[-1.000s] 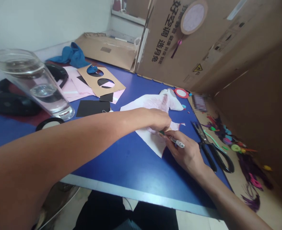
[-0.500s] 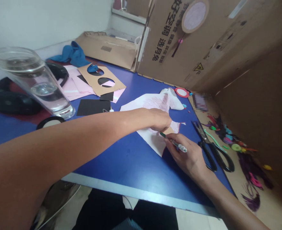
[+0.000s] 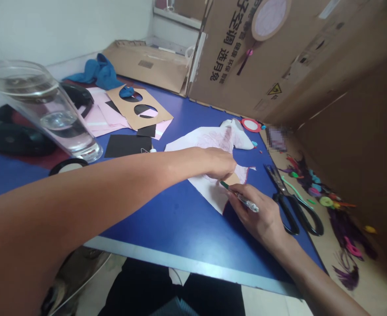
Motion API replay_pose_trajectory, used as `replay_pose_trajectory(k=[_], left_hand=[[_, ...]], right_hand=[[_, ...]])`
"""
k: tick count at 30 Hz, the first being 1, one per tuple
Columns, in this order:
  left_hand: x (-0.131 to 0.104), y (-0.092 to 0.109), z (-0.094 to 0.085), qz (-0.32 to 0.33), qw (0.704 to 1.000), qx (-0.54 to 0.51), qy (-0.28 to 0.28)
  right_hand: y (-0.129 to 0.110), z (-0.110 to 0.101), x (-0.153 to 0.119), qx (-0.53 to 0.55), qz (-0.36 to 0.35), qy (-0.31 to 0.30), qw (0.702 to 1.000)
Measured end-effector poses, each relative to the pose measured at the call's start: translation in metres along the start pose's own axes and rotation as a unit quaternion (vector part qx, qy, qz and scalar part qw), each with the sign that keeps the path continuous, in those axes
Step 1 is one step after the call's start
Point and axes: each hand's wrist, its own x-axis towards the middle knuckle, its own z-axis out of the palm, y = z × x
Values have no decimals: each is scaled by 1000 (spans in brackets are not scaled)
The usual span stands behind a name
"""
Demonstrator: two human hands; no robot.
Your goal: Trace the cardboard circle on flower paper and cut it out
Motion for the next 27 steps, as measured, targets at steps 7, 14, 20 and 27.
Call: replay_pose_trajectory(k=[7, 14, 20, 27], left_hand=[[8, -5, 8, -18, 999, -29, 18], [0, 0, 2, 7, 1000, 4, 9], [2, -1, 4, -6, 1000, -6, 18], [0, -2, 4, 1, 1000, -1, 18]], right_hand=[[-4, -5, -4, 16, 20, 15, 1000], [0, 1, 1, 23, 15, 11, 1000], [-2, -1, 0, 22, 25, 5, 999], [-4, -8, -11, 28, 39, 12, 999]])
